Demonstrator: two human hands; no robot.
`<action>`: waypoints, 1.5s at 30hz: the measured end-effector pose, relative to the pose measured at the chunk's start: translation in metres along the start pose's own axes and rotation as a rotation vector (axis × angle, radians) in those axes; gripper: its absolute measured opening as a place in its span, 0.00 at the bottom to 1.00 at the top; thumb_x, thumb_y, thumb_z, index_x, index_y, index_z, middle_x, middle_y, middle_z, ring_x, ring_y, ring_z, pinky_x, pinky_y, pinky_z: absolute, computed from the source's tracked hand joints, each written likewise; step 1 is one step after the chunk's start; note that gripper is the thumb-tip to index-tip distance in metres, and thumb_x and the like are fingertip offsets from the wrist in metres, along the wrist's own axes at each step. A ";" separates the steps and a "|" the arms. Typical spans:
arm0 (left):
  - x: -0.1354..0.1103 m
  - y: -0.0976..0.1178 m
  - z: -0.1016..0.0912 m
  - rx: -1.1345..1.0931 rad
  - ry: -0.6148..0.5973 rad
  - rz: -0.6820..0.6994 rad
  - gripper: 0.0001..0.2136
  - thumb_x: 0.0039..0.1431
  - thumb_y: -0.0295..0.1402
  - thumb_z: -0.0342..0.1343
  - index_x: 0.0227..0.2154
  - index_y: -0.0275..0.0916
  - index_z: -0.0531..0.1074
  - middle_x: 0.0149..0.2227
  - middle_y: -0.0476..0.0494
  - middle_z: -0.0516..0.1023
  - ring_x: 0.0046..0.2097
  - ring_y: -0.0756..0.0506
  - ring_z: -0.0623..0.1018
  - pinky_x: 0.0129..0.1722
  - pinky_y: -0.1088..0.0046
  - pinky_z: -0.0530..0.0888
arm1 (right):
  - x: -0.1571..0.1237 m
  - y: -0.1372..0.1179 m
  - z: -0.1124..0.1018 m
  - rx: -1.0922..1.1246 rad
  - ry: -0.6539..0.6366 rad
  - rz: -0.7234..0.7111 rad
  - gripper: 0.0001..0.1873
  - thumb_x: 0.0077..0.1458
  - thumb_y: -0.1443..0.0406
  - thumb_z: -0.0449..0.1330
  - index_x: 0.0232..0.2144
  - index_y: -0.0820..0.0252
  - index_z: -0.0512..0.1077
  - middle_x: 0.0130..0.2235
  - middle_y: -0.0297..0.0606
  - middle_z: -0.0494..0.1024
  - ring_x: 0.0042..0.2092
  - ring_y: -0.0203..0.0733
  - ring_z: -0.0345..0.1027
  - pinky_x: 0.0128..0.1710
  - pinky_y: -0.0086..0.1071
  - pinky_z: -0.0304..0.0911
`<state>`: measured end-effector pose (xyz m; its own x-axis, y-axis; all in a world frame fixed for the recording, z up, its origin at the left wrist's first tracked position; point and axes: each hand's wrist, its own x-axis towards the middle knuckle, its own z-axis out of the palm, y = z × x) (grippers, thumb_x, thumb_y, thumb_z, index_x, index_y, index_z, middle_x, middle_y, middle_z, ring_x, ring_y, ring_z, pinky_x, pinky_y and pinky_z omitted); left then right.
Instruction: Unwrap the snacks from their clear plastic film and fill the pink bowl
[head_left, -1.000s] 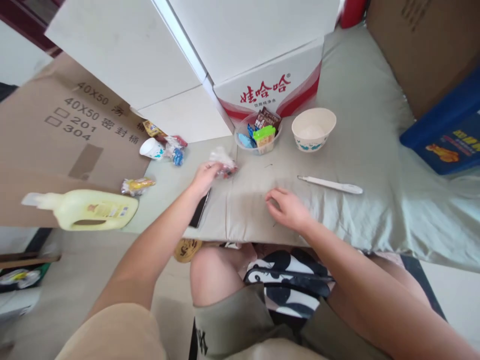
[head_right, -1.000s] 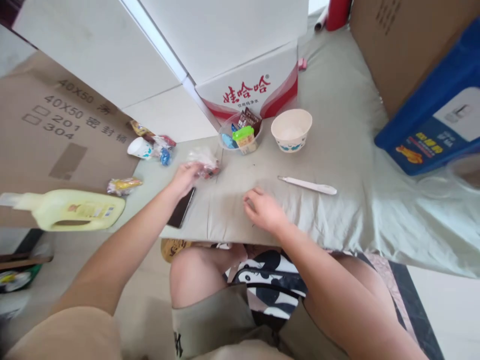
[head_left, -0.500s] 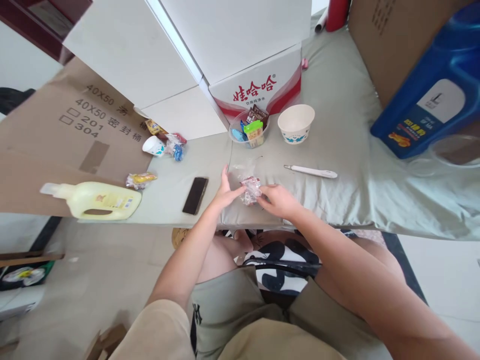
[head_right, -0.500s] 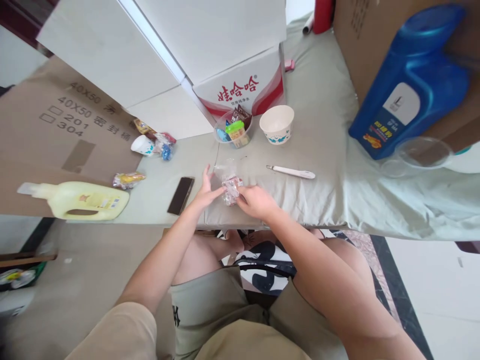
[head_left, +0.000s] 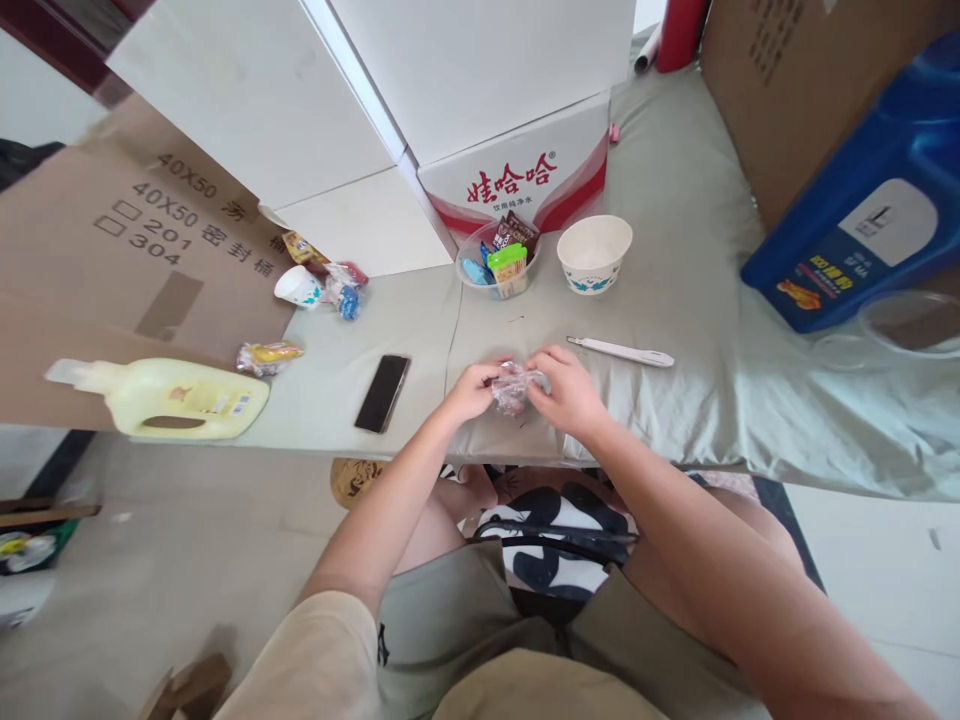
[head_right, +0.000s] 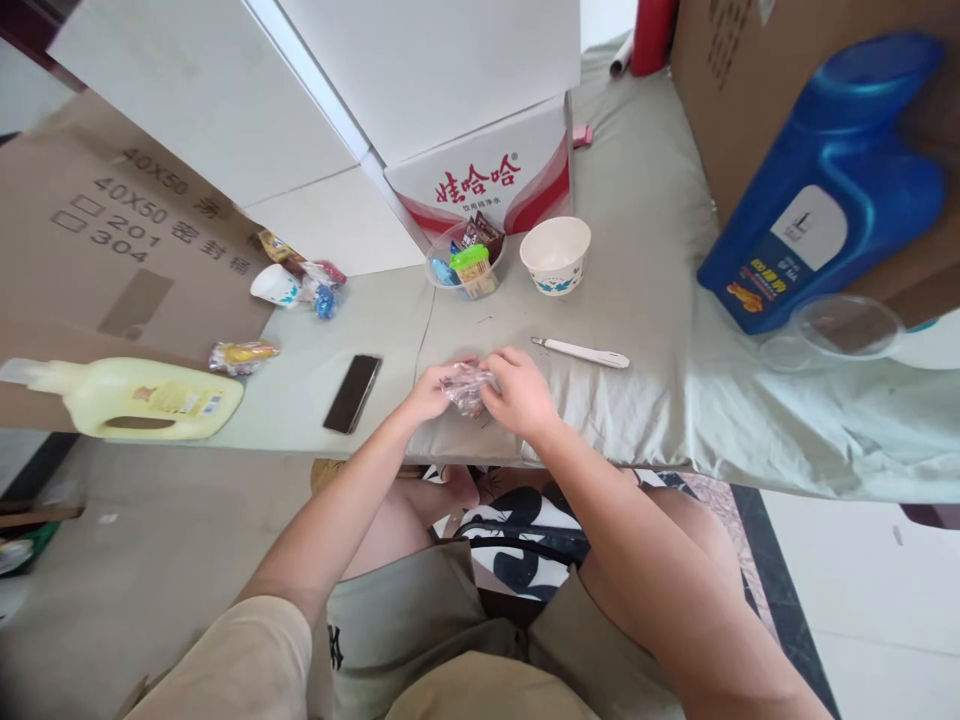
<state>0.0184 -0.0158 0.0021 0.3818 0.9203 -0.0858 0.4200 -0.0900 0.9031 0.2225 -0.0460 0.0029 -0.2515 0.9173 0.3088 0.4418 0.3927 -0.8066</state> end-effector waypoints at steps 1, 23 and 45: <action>-0.001 0.001 0.004 0.010 -0.011 0.002 0.06 0.49 0.33 0.63 0.30 0.41 0.82 0.45 0.41 0.85 0.60 0.36 0.77 0.63 0.54 0.69 | 0.001 0.002 0.002 -0.001 0.024 0.001 0.08 0.53 0.67 0.57 0.36 0.57 0.74 0.44 0.45 0.77 0.48 0.49 0.71 0.50 0.40 0.64; -0.018 0.024 0.017 -0.174 0.156 -0.037 0.21 0.53 0.35 0.65 0.50 0.42 0.71 0.51 0.40 0.78 0.50 0.43 0.79 0.55 0.62 0.75 | -0.003 0.002 -0.012 0.104 -0.264 0.085 0.35 0.46 0.68 0.59 0.59 0.58 0.67 0.55 0.46 0.78 0.53 0.53 0.72 0.53 0.44 0.66; 0.020 0.005 0.062 -0.631 0.353 0.004 0.43 0.44 0.51 0.72 0.62 0.54 0.60 0.63 0.42 0.71 0.61 0.36 0.74 0.54 0.57 0.77 | 0.014 0.017 -0.008 0.442 0.152 0.484 0.25 0.53 0.61 0.58 0.53 0.55 0.60 0.45 0.40 0.79 0.38 0.40 0.75 0.40 0.36 0.70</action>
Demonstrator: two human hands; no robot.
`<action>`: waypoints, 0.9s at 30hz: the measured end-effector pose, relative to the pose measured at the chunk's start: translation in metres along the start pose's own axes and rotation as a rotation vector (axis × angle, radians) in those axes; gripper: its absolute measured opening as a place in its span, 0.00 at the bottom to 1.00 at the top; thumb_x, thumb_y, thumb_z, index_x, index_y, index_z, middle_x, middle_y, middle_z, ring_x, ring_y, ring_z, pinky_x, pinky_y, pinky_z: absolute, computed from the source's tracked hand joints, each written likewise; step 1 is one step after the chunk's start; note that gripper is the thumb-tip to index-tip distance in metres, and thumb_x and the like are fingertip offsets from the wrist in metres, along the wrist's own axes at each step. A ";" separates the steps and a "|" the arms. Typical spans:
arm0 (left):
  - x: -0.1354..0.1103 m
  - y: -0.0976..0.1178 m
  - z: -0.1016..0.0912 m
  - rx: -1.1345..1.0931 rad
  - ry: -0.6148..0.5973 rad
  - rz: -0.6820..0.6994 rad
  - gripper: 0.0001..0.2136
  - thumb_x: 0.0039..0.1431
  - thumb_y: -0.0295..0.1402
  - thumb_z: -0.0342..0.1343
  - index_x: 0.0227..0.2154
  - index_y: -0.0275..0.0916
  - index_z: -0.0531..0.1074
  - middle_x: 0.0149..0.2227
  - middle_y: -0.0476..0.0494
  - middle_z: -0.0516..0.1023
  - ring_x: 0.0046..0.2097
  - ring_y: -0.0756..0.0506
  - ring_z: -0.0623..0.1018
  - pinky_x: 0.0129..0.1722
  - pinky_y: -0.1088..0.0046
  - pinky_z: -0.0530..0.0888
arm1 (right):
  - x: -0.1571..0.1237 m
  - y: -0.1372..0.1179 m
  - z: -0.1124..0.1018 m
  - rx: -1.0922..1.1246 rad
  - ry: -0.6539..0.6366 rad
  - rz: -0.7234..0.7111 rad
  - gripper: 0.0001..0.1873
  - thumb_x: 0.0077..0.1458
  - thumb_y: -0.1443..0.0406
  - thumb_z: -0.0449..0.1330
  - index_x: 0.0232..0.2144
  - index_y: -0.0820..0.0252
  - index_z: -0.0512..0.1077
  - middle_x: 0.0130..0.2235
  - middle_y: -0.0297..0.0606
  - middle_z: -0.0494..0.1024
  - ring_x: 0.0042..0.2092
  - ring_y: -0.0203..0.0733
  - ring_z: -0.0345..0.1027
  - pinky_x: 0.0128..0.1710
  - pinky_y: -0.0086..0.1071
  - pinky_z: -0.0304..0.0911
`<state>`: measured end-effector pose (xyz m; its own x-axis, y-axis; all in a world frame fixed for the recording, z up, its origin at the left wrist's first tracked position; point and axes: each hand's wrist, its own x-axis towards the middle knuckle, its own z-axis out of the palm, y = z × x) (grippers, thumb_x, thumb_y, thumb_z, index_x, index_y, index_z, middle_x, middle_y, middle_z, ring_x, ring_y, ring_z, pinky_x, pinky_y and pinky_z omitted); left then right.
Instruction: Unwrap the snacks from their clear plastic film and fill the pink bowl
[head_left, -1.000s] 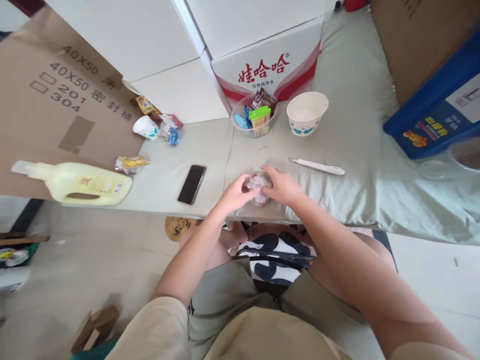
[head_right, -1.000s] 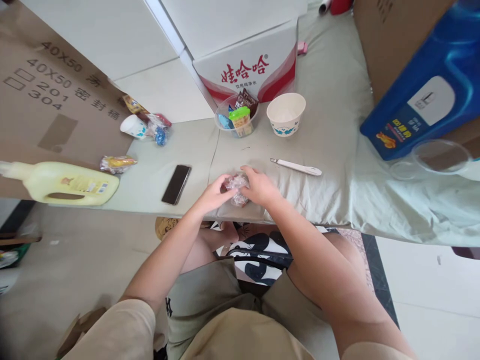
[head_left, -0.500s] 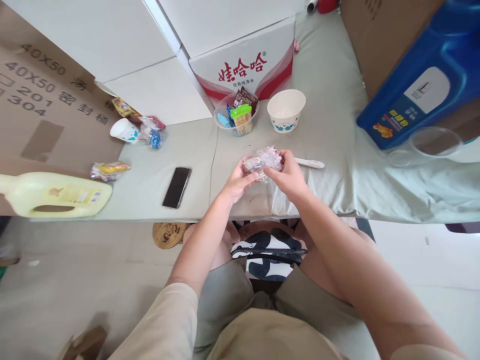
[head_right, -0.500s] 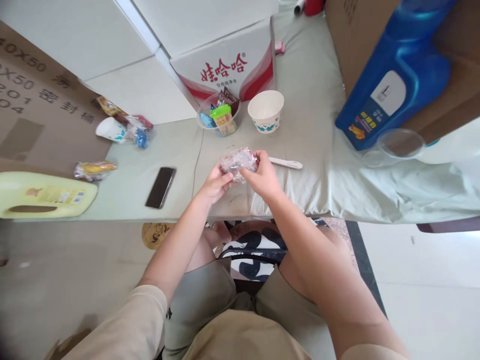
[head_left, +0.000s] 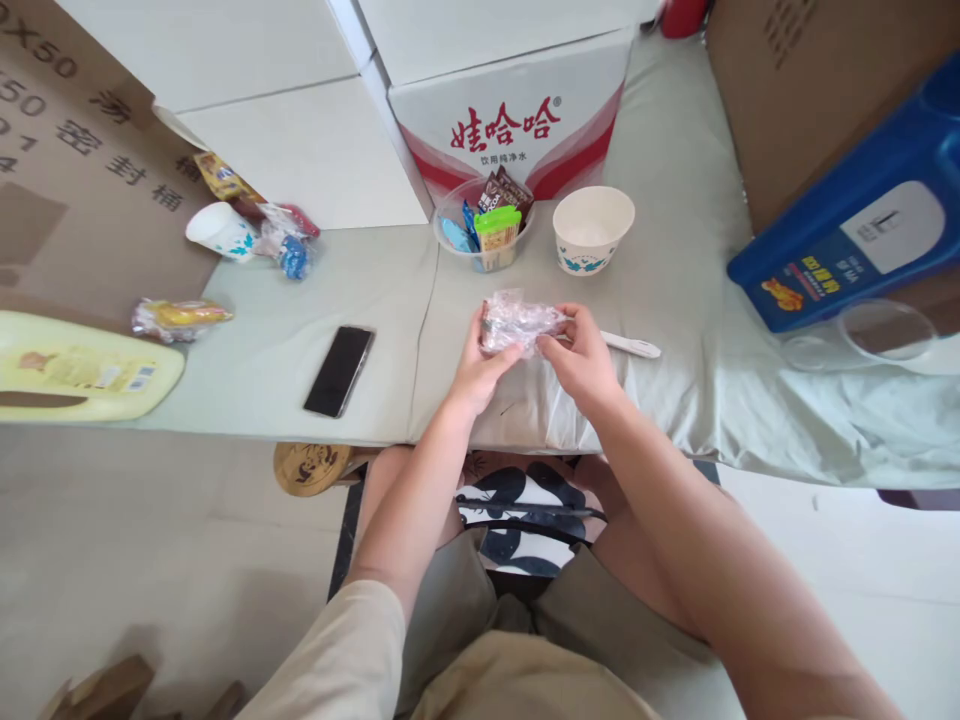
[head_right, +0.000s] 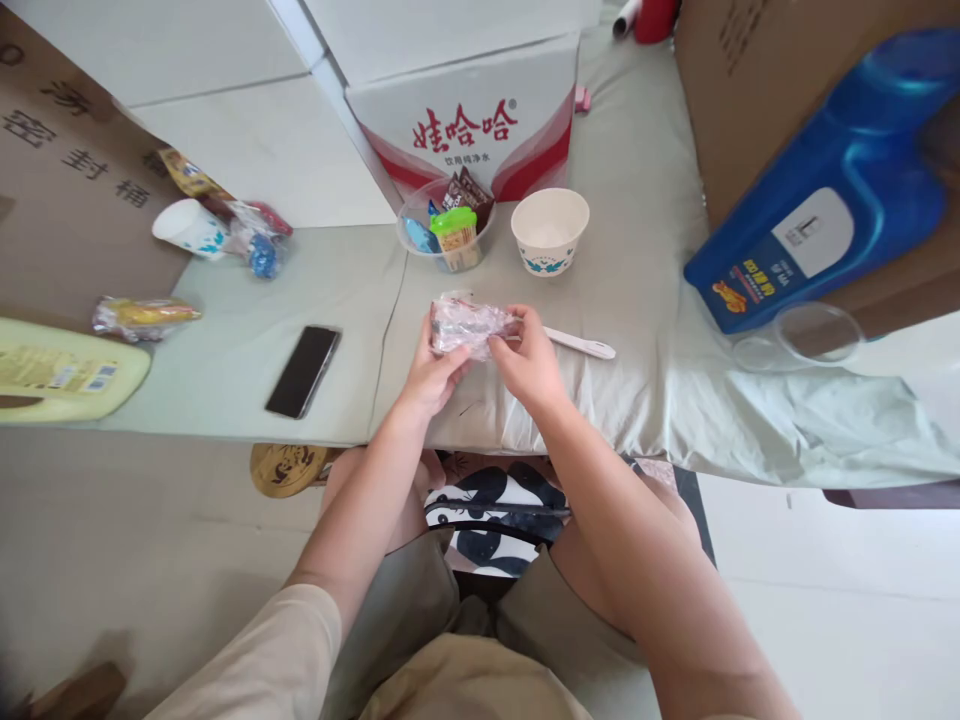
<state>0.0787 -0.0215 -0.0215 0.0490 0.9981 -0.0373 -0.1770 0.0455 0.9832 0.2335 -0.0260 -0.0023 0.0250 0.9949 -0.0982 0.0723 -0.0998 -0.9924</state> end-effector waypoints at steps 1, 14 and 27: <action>-0.002 0.002 0.000 0.001 -0.005 -0.014 0.44 0.42 0.49 0.73 0.62 0.54 0.60 0.63 0.42 0.70 0.61 0.35 0.74 0.52 0.58 0.78 | 0.000 0.000 -0.001 0.004 -0.010 0.000 0.24 0.52 0.61 0.58 0.52 0.55 0.61 0.45 0.41 0.79 0.38 0.40 0.75 0.41 0.36 0.70; 0.002 0.020 -0.038 0.071 0.192 0.008 0.38 0.43 0.41 0.71 0.56 0.51 0.57 0.50 0.43 0.72 0.44 0.45 0.78 0.42 0.67 0.77 | -0.003 0.007 -0.082 -1.013 0.161 -0.105 0.16 0.57 0.65 0.55 0.45 0.58 0.78 0.50 0.51 0.79 0.52 0.59 0.70 0.51 0.49 0.66; 0.006 0.014 -0.033 0.387 0.045 0.148 0.33 0.47 0.29 0.67 0.57 0.44 0.64 0.54 0.41 0.74 0.52 0.42 0.77 0.53 0.64 0.74 | -0.013 -0.013 -0.019 -0.758 -0.166 -0.366 0.21 0.68 0.60 0.48 0.51 0.54 0.78 0.48 0.44 0.82 0.48 0.49 0.76 0.45 0.36 0.67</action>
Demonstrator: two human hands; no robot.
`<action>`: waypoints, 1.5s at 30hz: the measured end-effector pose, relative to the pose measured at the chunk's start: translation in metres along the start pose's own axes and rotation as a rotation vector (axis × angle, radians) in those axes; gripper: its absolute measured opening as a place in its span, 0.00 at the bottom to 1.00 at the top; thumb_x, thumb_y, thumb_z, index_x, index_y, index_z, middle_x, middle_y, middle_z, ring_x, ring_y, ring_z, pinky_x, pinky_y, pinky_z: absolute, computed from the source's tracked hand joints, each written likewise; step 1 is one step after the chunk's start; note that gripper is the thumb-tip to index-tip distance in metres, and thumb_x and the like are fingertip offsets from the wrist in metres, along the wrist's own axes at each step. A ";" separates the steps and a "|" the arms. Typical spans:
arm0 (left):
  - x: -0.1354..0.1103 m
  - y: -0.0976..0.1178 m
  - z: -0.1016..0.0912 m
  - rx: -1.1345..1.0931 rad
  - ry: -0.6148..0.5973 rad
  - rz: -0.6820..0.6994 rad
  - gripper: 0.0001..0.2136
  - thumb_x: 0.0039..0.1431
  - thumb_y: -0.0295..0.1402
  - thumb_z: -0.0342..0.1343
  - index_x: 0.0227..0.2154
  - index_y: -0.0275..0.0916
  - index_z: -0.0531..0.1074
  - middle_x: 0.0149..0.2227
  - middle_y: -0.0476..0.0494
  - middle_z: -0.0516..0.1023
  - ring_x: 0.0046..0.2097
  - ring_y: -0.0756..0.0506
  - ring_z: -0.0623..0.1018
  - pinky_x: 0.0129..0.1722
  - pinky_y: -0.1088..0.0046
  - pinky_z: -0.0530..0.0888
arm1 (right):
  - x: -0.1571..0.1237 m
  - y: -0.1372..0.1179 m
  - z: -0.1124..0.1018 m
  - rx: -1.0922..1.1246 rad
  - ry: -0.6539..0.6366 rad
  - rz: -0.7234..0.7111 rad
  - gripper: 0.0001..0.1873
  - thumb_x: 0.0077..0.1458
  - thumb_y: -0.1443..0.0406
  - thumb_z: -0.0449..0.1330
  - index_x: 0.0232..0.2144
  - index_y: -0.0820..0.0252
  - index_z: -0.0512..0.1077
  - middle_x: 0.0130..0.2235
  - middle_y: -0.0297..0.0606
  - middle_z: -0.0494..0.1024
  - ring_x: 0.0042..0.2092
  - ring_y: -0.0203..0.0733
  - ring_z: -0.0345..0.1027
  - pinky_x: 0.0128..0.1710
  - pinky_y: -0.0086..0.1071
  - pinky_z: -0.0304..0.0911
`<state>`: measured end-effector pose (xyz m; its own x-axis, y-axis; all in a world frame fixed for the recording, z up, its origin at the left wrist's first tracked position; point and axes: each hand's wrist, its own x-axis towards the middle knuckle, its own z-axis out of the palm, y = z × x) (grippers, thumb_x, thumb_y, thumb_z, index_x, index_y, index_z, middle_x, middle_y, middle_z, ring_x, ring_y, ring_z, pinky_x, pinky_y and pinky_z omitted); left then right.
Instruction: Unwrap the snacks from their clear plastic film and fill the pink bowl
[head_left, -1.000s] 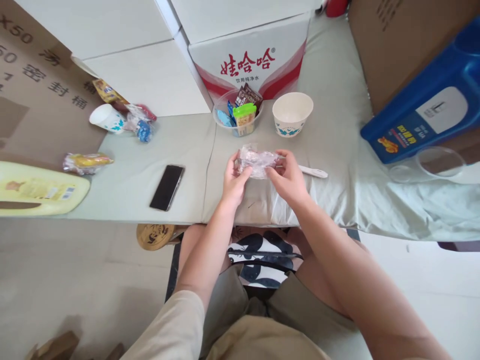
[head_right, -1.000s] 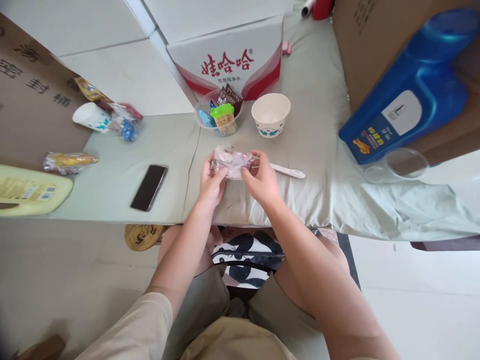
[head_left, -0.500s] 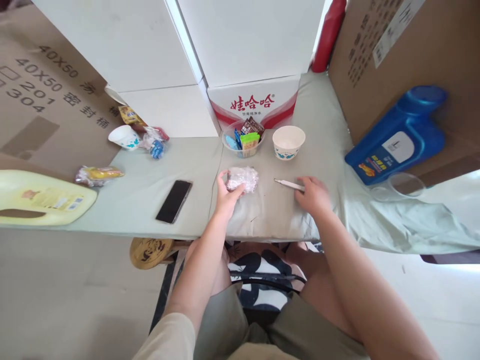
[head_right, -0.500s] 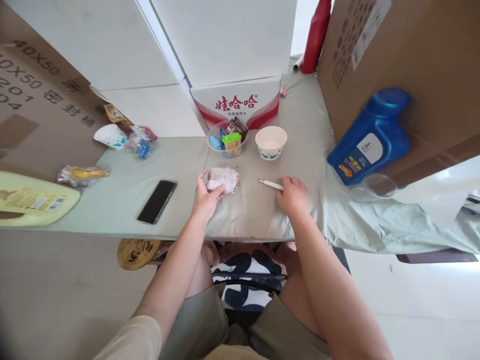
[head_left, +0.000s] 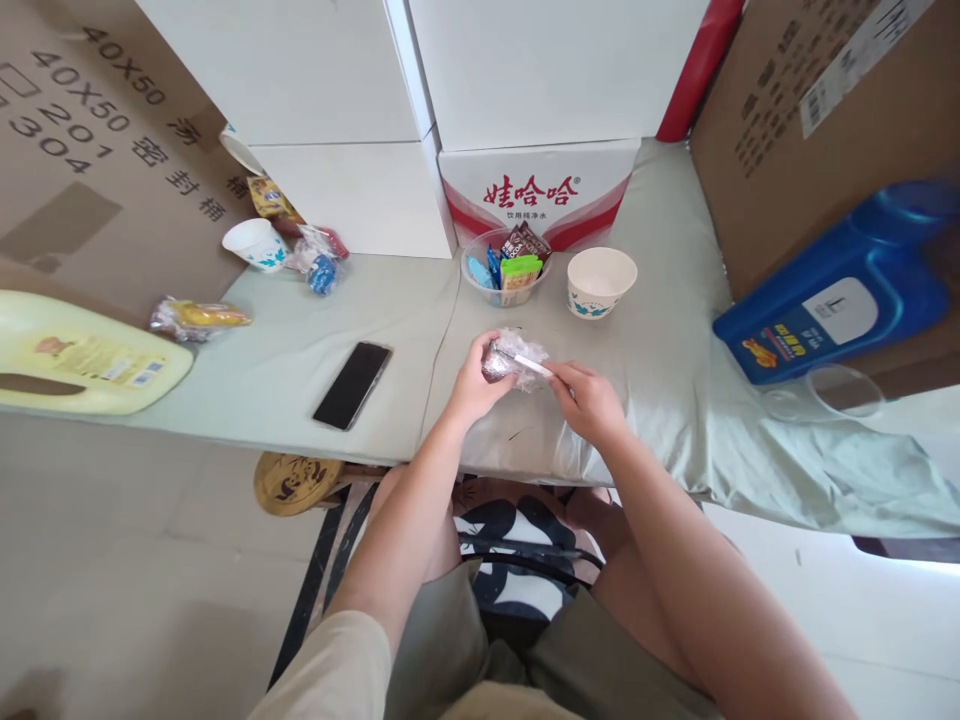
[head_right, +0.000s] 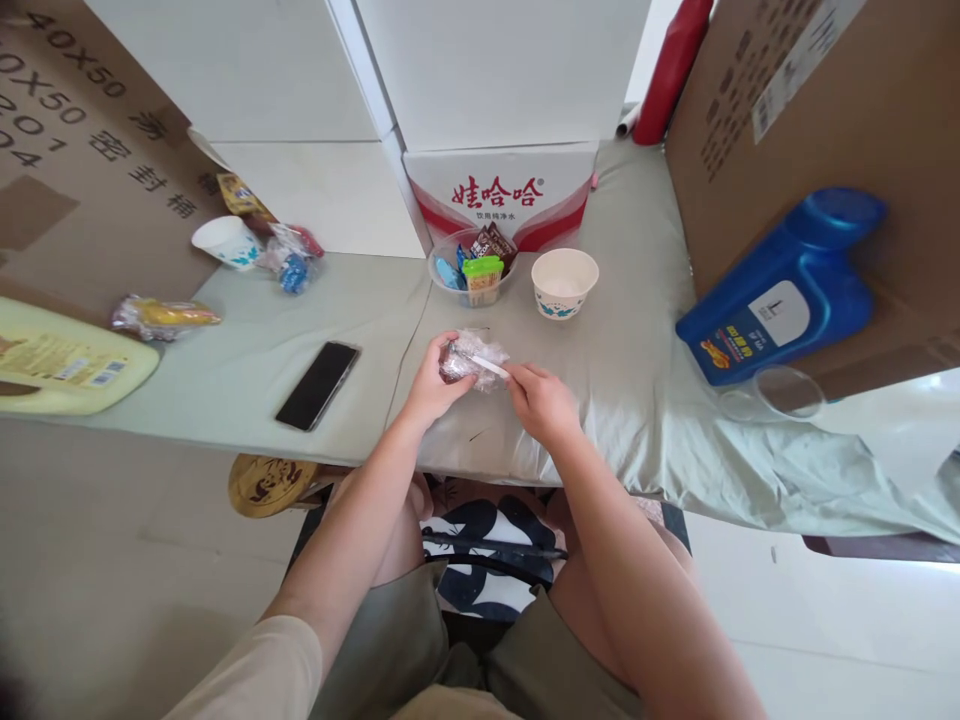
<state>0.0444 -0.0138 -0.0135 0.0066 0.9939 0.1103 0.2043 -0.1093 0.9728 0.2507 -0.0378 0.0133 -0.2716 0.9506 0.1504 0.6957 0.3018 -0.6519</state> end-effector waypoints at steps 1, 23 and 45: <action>0.000 -0.001 0.001 -0.007 -0.009 -0.006 0.33 0.47 0.29 0.67 0.57 0.44 0.64 0.54 0.40 0.74 0.52 0.42 0.77 0.54 0.64 0.74 | 0.001 0.000 0.002 -0.014 -0.026 0.017 0.21 0.67 0.60 0.48 0.52 0.54 0.77 0.49 0.44 0.82 0.48 0.50 0.76 0.45 0.36 0.67; -0.004 -0.002 -0.005 0.206 0.054 0.157 0.21 0.59 0.37 0.61 0.54 0.42 0.68 0.55 0.36 0.76 0.56 0.40 0.77 0.56 0.61 0.74 | -0.007 0.023 -0.030 -0.441 0.064 0.449 0.26 0.64 0.63 0.48 0.61 0.57 0.71 0.54 0.52 0.77 0.55 0.58 0.69 0.50 0.46 0.64; 0.003 -0.001 -0.041 -0.035 0.446 -0.137 0.24 0.38 0.16 0.50 0.40 0.41 0.71 0.34 0.49 0.75 0.38 0.48 0.77 0.38 0.74 0.74 | -0.008 0.014 -0.023 -0.227 0.270 0.182 0.14 0.53 0.70 0.53 0.32 0.56 0.79 0.41 0.46 0.81 0.48 0.56 0.70 0.48 0.47 0.59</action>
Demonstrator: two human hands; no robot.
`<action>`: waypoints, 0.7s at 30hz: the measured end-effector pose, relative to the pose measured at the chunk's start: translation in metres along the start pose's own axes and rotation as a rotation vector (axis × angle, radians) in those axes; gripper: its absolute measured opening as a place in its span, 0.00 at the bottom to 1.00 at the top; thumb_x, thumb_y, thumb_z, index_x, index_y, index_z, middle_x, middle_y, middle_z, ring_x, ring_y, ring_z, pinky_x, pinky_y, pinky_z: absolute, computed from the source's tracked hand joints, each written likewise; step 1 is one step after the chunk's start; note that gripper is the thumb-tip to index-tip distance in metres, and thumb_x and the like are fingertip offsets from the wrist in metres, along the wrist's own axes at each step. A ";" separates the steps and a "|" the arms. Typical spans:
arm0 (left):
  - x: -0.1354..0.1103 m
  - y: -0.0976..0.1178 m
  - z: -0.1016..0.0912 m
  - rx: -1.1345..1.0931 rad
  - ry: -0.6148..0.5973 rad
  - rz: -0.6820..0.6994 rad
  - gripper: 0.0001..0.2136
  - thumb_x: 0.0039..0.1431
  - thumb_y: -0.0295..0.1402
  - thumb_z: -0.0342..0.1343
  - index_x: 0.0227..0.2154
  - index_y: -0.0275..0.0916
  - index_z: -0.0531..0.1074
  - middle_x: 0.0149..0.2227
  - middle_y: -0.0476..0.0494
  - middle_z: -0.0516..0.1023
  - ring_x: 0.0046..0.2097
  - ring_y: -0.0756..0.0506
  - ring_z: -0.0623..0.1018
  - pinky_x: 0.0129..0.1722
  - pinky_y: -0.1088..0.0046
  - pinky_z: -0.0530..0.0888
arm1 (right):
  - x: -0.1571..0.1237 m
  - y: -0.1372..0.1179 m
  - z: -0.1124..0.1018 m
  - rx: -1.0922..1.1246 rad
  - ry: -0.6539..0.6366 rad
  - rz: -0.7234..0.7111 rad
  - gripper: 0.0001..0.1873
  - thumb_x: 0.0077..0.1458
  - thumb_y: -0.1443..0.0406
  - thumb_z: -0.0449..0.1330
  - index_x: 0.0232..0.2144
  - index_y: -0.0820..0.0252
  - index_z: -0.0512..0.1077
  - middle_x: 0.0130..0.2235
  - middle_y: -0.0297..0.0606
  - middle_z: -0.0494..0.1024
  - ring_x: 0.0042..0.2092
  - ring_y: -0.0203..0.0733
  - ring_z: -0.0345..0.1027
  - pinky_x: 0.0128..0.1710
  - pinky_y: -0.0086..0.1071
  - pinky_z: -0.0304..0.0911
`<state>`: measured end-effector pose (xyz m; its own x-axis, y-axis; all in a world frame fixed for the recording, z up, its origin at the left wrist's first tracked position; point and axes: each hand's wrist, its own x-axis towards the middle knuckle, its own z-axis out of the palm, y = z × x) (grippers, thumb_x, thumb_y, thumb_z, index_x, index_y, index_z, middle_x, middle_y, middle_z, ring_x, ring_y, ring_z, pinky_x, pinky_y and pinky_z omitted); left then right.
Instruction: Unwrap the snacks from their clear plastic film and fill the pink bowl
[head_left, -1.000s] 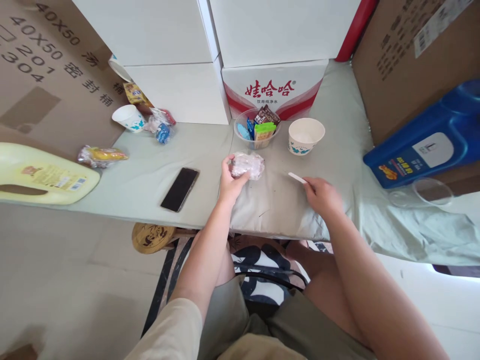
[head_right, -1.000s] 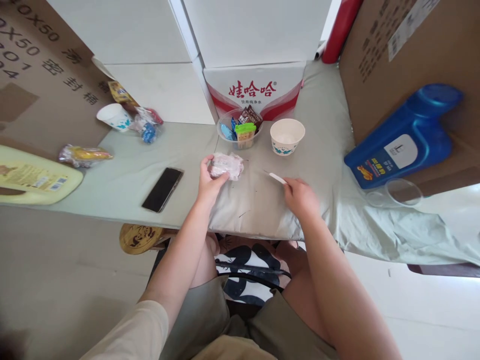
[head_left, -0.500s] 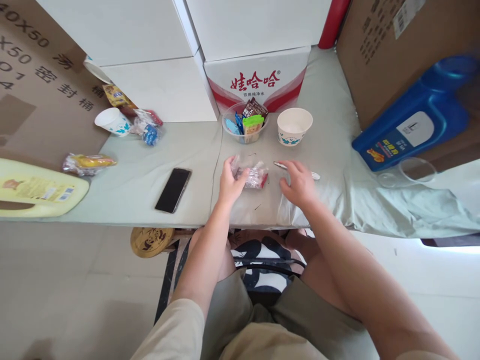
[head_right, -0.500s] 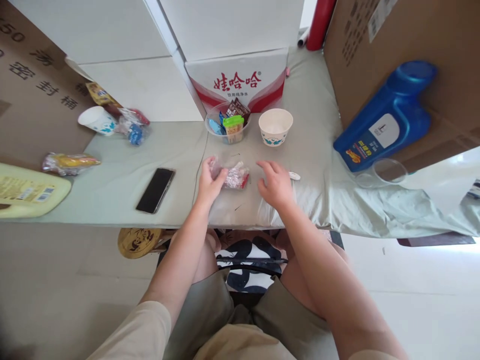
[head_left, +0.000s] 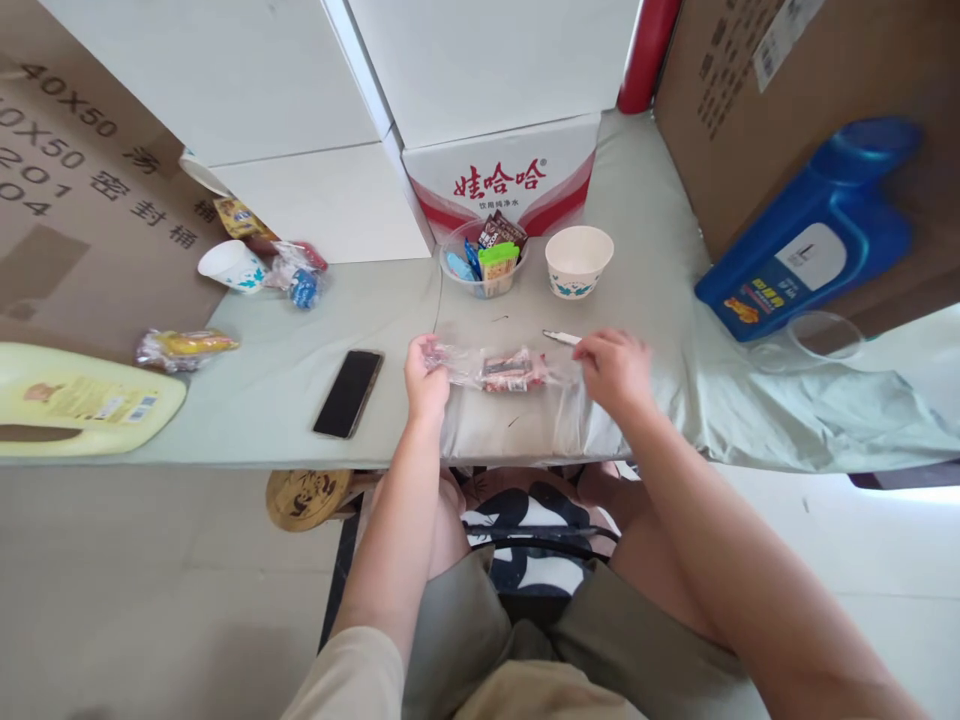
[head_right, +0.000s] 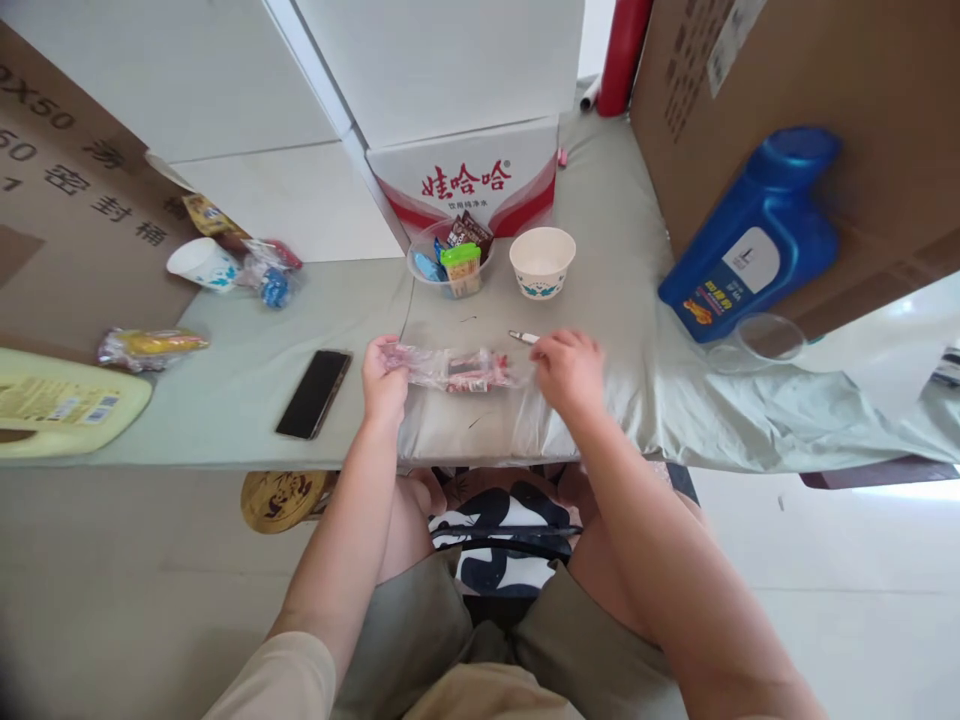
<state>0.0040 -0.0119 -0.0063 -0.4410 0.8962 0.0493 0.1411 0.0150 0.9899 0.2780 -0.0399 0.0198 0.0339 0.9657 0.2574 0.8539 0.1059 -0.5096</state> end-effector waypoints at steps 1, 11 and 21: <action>0.000 -0.002 -0.002 0.068 -0.019 0.036 0.23 0.39 0.16 0.51 0.39 0.41 0.72 0.37 0.48 0.76 0.40 0.48 0.78 0.42 0.72 0.74 | 0.000 0.004 -0.004 -0.012 0.054 0.055 0.13 0.54 0.69 0.53 0.31 0.56 0.78 0.41 0.46 0.81 0.49 0.57 0.70 0.49 0.49 0.59; -0.011 0.000 -0.012 0.362 -0.150 0.228 0.11 0.54 0.23 0.57 0.40 0.40 0.75 0.36 0.46 0.81 0.41 0.46 0.80 0.49 0.65 0.74 | -0.024 -0.019 0.004 0.162 -0.198 -0.300 0.28 0.54 0.62 0.60 0.58 0.55 0.68 0.36 0.38 0.81 0.45 0.52 0.75 0.60 0.52 0.60; -0.027 0.030 -0.050 0.492 -0.345 0.479 0.12 0.52 0.31 0.62 0.41 0.43 0.79 0.52 0.41 0.78 0.58 0.38 0.75 0.64 0.56 0.67 | -0.038 -0.021 -0.026 0.230 -0.392 -0.347 0.15 0.55 0.67 0.55 0.43 0.56 0.76 0.44 0.41 0.83 0.46 0.48 0.77 0.51 0.41 0.66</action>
<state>-0.0247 -0.0577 0.0290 0.0581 0.9410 0.3333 0.6610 -0.2865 0.6936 0.2723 -0.0853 0.0417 -0.4609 0.8764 0.1398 0.6444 0.4388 -0.6262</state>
